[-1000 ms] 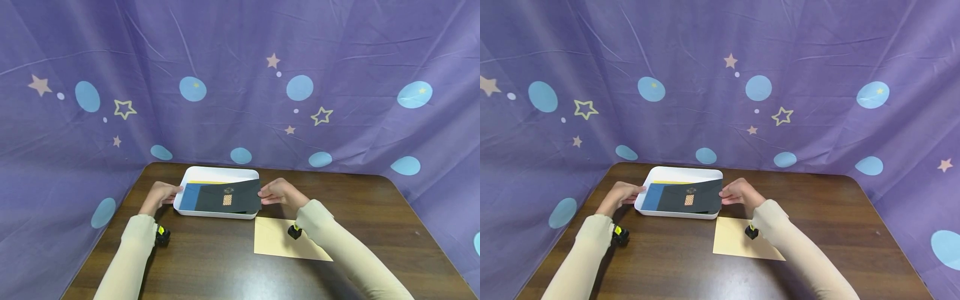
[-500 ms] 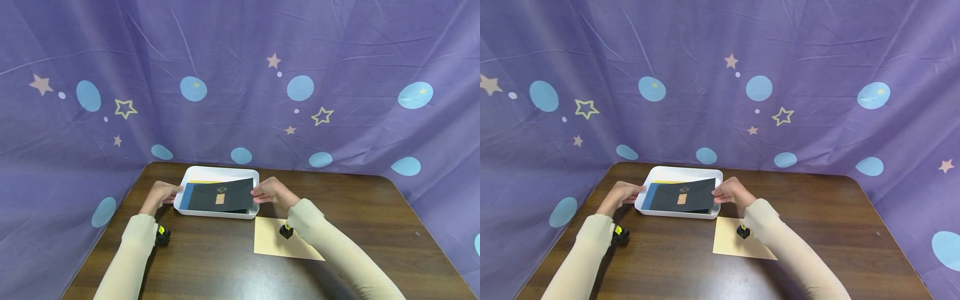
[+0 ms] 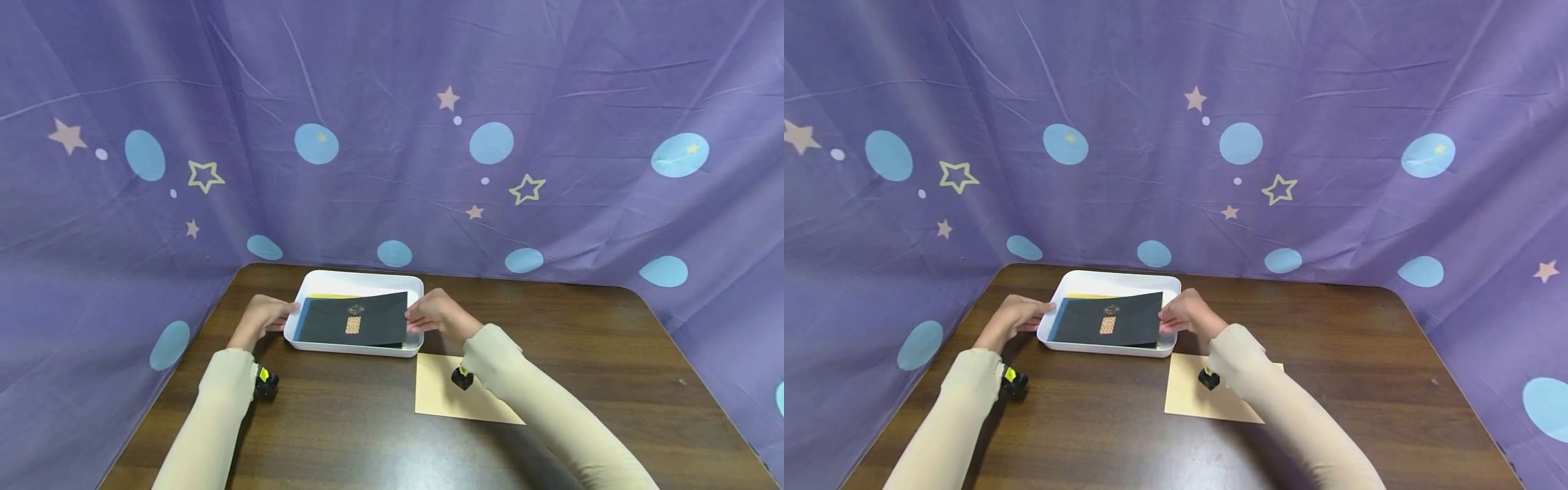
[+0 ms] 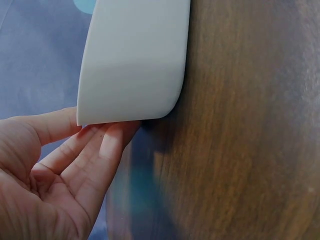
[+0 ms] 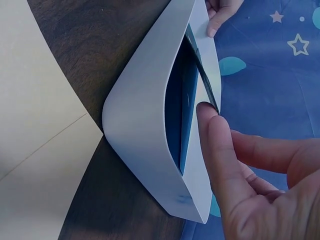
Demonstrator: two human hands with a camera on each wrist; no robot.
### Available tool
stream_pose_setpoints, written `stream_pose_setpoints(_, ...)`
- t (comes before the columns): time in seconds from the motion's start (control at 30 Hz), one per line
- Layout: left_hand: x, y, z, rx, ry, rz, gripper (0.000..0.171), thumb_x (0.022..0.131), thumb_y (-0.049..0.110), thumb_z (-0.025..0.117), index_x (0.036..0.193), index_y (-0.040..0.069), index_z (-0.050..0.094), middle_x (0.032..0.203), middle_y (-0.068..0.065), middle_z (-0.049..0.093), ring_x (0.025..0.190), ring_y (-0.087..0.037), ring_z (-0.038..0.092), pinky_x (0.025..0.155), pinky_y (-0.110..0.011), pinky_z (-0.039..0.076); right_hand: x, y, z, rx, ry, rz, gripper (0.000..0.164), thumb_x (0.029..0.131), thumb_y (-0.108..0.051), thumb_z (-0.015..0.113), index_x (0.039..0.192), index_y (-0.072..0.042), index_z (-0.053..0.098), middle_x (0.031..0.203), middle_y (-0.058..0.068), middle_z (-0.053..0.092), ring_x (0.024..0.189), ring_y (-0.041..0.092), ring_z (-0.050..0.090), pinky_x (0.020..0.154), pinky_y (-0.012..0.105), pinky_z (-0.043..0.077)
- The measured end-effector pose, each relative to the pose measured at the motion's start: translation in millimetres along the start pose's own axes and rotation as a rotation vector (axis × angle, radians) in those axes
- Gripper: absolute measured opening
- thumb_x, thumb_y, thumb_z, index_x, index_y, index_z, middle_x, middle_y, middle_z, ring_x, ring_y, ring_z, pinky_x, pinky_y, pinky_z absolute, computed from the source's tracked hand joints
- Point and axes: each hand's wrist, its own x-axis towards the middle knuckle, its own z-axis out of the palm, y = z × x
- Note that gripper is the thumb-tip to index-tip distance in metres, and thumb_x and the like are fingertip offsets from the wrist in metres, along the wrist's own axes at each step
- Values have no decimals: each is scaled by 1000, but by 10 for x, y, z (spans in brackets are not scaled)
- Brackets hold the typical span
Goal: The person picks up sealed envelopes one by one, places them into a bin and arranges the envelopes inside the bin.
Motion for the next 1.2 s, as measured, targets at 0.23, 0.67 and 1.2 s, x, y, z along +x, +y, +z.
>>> stream_pose_setpoints(0.23, -11, 2, 5, -2, -4, 8, 45, 94, 15, 71, 123, -18, 61, 68, 3, 67, 64, -8, 65, 61, -24, 61, 33, -8, 28, -29, 4, -4, 8, 92, 9, 63, 95, 14, 68, 70, 13, 69, 60, 16, 69, 64, 27, 63)
stream_pose_setpoints(0.67, -27, 11, 4, 0, 3, 18, 43, 94, 14, 72, 121, -19, 62, 67, 2, 67, 63, -8, 65, 60, -24, 61, 79, -37, 80, -71, 38, -4, 8, 90, 10, 65, 94, 16, 69, 74, 19, 72, 57, 16, 68, 64, 31, 64)
stream_pose_setpoints(1.2, -15, 6, 12, 1, 6, 21, 43, 94, 14, 71, 122, -19, 62, 65, 3, 66, 61, -6, 64, 59, -23, 60, 156, -23, 169, -121, 126, -8, 4, 86, 11, 69, 86, 16, 69, 67, 18, 69, 53, 20, 67, 63, 35, 65)
